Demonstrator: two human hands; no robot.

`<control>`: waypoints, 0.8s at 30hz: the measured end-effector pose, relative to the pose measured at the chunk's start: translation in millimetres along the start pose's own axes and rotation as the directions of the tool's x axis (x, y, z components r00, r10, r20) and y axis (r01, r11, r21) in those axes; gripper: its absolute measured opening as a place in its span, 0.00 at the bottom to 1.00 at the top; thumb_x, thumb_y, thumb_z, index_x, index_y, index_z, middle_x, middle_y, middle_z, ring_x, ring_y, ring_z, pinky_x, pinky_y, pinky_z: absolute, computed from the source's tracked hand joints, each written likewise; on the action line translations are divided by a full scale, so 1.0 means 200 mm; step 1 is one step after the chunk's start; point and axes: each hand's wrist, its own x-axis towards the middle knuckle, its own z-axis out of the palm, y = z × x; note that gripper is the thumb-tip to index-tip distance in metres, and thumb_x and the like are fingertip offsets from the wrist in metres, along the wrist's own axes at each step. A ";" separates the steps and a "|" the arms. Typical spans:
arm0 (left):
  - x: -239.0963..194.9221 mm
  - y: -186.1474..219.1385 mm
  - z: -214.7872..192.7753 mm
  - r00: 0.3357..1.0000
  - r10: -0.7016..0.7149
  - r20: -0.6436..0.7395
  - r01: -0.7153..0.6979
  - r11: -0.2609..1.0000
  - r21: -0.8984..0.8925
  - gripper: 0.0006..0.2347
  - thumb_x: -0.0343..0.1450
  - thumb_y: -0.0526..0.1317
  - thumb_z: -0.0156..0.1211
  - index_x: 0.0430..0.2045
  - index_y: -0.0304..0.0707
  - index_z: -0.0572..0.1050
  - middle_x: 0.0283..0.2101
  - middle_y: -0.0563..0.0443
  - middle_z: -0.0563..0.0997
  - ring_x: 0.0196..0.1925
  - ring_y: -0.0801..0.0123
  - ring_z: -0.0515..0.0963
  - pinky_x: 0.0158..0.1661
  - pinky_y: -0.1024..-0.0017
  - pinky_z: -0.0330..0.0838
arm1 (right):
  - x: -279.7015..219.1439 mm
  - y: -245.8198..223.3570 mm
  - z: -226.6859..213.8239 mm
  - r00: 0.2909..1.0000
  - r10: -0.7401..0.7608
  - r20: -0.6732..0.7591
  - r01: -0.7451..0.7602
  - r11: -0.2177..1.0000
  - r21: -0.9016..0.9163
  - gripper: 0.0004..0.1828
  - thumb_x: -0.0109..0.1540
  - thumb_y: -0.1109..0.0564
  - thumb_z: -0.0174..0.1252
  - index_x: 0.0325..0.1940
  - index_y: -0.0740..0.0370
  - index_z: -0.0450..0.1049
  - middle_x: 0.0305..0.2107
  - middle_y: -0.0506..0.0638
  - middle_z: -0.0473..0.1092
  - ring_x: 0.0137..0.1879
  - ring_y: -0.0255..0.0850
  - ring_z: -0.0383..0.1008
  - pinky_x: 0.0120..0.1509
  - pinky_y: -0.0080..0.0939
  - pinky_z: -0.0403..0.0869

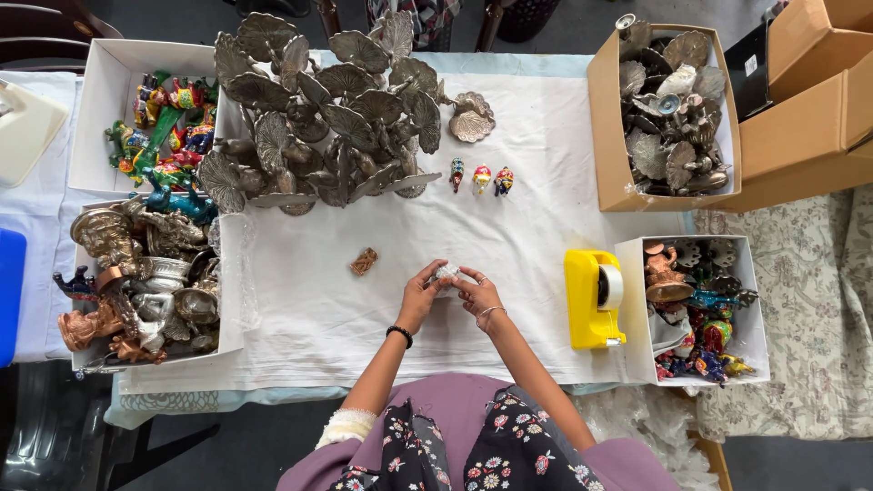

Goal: The person sits at a table and wraps small, colorful figurines in bubble wrap. They use a yellow tape dispenser to secure the bubble wrap around each item before placing the wrapped figurines into a cardboard box.

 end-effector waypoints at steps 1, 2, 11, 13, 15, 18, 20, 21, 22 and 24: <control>0.01 -0.01 -0.01 1.000 -0.001 0.002 0.001 1.000 0.002 0.18 0.72 0.40 0.65 0.58 0.44 0.76 0.45 0.57 0.83 0.45 0.79 0.80 0.49 0.76 0.74 | 0.02 0.01 -0.01 1.000 0.000 -0.001 0.000 1.000 0.003 0.34 0.56 0.57 0.70 0.66 0.58 0.69 0.30 0.41 0.74 0.29 0.26 0.66 0.28 0.27 0.63; 0.01 -0.01 -0.01 1.000 0.004 0.012 -0.004 1.000 0.001 0.18 0.72 0.40 0.65 0.58 0.44 0.76 0.45 0.57 0.82 0.45 0.79 0.79 0.48 0.76 0.74 | 0.04 0.02 -0.02 0.999 0.049 0.021 -0.050 0.998 0.045 0.33 0.57 0.58 0.70 0.65 0.58 0.68 0.31 0.43 0.75 0.28 0.26 0.64 0.27 0.27 0.62; 0.01 0.02 0.00 1.000 -0.007 0.005 0.007 1.000 0.023 0.18 0.72 0.42 0.65 0.57 0.43 0.77 0.47 0.58 0.81 0.44 0.80 0.77 0.47 0.77 0.73 | 0.05 -0.02 -0.11 0.998 0.056 0.030 -0.059 0.989 0.135 0.30 0.58 0.61 0.68 0.63 0.56 0.68 0.35 0.49 0.78 0.24 0.25 0.61 0.24 0.25 0.61; 0.01 0.03 0.00 1.000 -0.010 0.002 0.010 1.000 0.018 0.18 0.72 0.42 0.64 0.57 0.44 0.77 0.47 0.58 0.81 0.44 0.80 0.77 0.47 0.77 0.74 | 0.01 -0.04 -0.10 0.998 0.055 0.026 -0.058 0.986 0.159 0.30 0.58 0.61 0.68 0.63 0.56 0.68 0.35 0.49 0.79 0.25 0.25 0.61 0.25 0.25 0.61; 0.00 0.04 0.00 0.999 -0.032 0.000 0.032 0.999 0.009 0.18 0.72 0.42 0.65 0.57 0.45 0.77 0.44 0.59 0.81 0.42 0.80 0.77 0.46 0.77 0.73 | -0.01 -0.03 -0.07 0.995 0.056 0.082 -0.066 0.989 0.131 0.30 0.57 0.60 0.68 0.64 0.54 0.68 0.36 0.50 0.80 0.24 0.25 0.59 0.25 0.26 0.61; 0.01 0.01 -0.01 0.999 -0.040 0.003 0.040 0.999 0.001 0.17 0.72 0.41 0.65 0.57 0.45 0.77 0.42 0.59 0.80 0.41 0.80 0.77 0.45 0.77 0.72 | -0.01 -0.03 -0.04 0.993 0.088 0.082 -0.094 0.994 0.064 0.31 0.57 0.59 0.68 0.64 0.52 0.68 0.36 0.47 0.80 0.26 0.25 0.60 0.28 0.27 0.61; 0.00 0.01 -0.02 0.999 -0.039 0.002 0.039 0.999 0.007 0.17 0.72 0.41 0.65 0.57 0.45 0.77 0.42 0.60 0.80 0.41 0.80 0.76 0.45 0.77 0.72 | -0.01 -0.02 -0.02 0.994 0.093 0.064 -0.095 0.995 0.036 0.31 0.57 0.58 0.69 0.64 0.52 0.68 0.35 0.47 0.79 0.27 0.26 0.60 0.28 0.27 0.61; 0.00 0.01 -0.01 0.999 -0.033 0.001 0.033 0.999 0.008 0.17 0.72 0.41 0.65 0.56 0.45 0.78 0.41 0.60 0.80 0.41 0.81 0.76 0.45 0.77 0.72 | -0.01 -0.01 -0.02 0.995 0.094 0.043 -0.094 0.996 0.002 0.31 0.57 0.58 0.69 0.64 0.52 0.68 0.35 0.47 0.79 0.28 0.26 0.61 0.29 0.28 0.61; 0.01 0.01 -0.02 0.999 -0.035 0.003 0.035 0.999 0.010 0.17 0.72 0.41 0.65 0.56 0.45 0.78 0.41 0.60 0.80 0.41 0.81 0.76 0.45 0.77 0.72 | 0.00 0.00 -0.01 0.995 0.095 0.042 -0.095 0.995 0.005 0.31 0.57 0.58 0.69 0.64 0.52 0.68 0.35 0.47 0.79 0.28 0.26 0.61 0.29 0.28 0.61; 0.01 0.01 -0.01 1.000 -0.031 0.003 0.031 0.999 0.016 0.17 0.72 0.41 0.65 0.56 0.45 0.77 0.42 0.60 0.80 0.42 0.81 0.76 0.46 0.78 0.72 | 0.01 0.01 -0.01 0.996 0.090 0.014 -0.089 0.996 -0.028 0.32 0.55 0.58 0.70 0.63 0.52 0.68 0.35 0.45 0.79 0.28 0.26 0.62 0.30 0.29 0.63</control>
